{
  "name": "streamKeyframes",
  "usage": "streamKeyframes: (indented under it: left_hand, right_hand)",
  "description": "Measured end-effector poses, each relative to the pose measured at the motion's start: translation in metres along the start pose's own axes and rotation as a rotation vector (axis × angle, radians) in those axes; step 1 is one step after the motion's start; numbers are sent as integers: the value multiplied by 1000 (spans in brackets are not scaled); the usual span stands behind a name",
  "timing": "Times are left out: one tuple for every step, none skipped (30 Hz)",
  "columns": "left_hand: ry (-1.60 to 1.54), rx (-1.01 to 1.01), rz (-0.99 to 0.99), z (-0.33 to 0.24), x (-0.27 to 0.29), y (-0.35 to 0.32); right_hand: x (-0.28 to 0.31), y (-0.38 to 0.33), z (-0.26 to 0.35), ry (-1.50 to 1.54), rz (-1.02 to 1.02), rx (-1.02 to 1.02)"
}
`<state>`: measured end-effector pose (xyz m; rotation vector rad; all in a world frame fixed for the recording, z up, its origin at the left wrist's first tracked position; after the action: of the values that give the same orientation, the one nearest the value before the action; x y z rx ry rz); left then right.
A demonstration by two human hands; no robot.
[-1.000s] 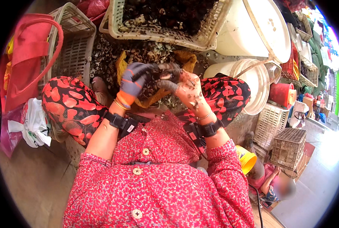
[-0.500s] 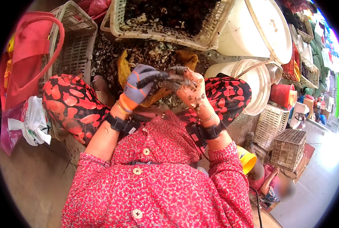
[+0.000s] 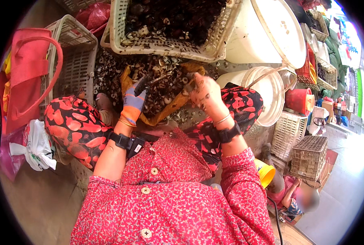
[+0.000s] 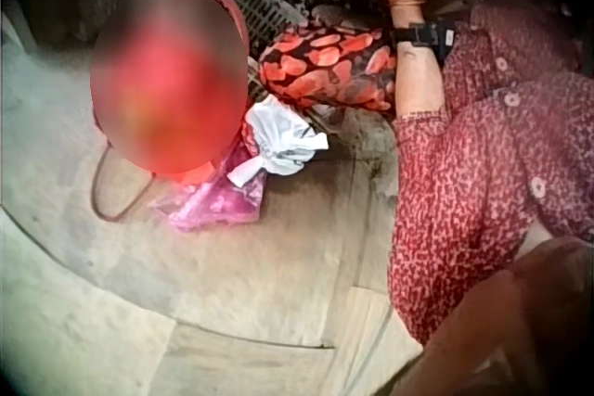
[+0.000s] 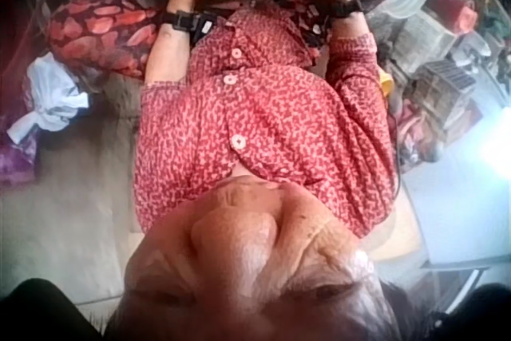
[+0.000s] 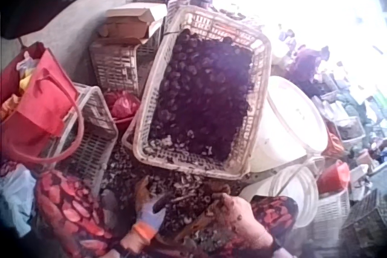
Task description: The person is cleaning mussels by hand and using a tool. They are removing debris and encrustations from the surface of the shells and then placing the cleaned mussels into a separate container.
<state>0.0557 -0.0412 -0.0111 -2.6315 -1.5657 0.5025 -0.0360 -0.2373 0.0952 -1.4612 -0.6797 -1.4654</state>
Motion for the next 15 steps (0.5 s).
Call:
streamKeyframes:
  left_hand:
    - [48, 14, 24, -2, -3, 3]
    - [96, 29, 49, -2, -6, 5]
    - [148, 46, 66, -1, -7, 7]
    - [81, 64, 48, 6, -3, 7]
    - [20, 79, 27, 16, 0, 7]
    - [-50, 94, 23, 22, -2, 8]
    - [-80, 89, 31, 21, -3, 9]
    - [-112, 84, 40, 20, -5, 8]
    - [-144, 79, 47, 19, -7, 8]
    - [-141, 105, 34, 17, -7, 8]
    - [-140, 113, 40, 16, -7, 9]
    - [-139, 121, 47, 15, -7, 10]
    - [-133, 132, 49, 15, -6, 11]
    - [-117, 140, 56, 11, -6, 11]
    - [-95, 122, 76, 11, -8, 12]
  right_hand:
    - [-1, 12, -12, -167, -6, -7]
    - [-12, 30, -37, -268, -90, 35]
    - [-24, 45, -54, -365, -170, 86]
    - [-7, 58, -46, -354, -141, 3]
    - [13, 71, -35, -339, -114, -76]
    - [21, 81, -33, -444, -207, -21]
    - [18, 98, -33, -503, -177, 6]
    - [14, 115, -33, -564, -146, 32]
    - [10, 131, -33, -624, -115, 60]
    - [2, 146, -34, -684, -87, 115]
    - [-9, 158, -36, -746, -59, 169]
    - [-19, 168, -39, -808, -30, 224]
    - [-32, 177, -46, -872, 36, 252]
    - [-43, 184, -50, -933, 103, 283]
    - [-54, 190, -56, -994, 171, 314]
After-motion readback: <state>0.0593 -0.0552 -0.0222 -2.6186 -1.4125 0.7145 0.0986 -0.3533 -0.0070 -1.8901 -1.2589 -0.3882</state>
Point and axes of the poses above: each hand's wrist, its own y-axis towards the middle knuckle, its own x-axis out of the back of the hand, z = x × y, the point moved 6 cm from there along y, towards the middle knuckle, and after that the axes turned 15 degrees about -y, right-handed, at the moved point
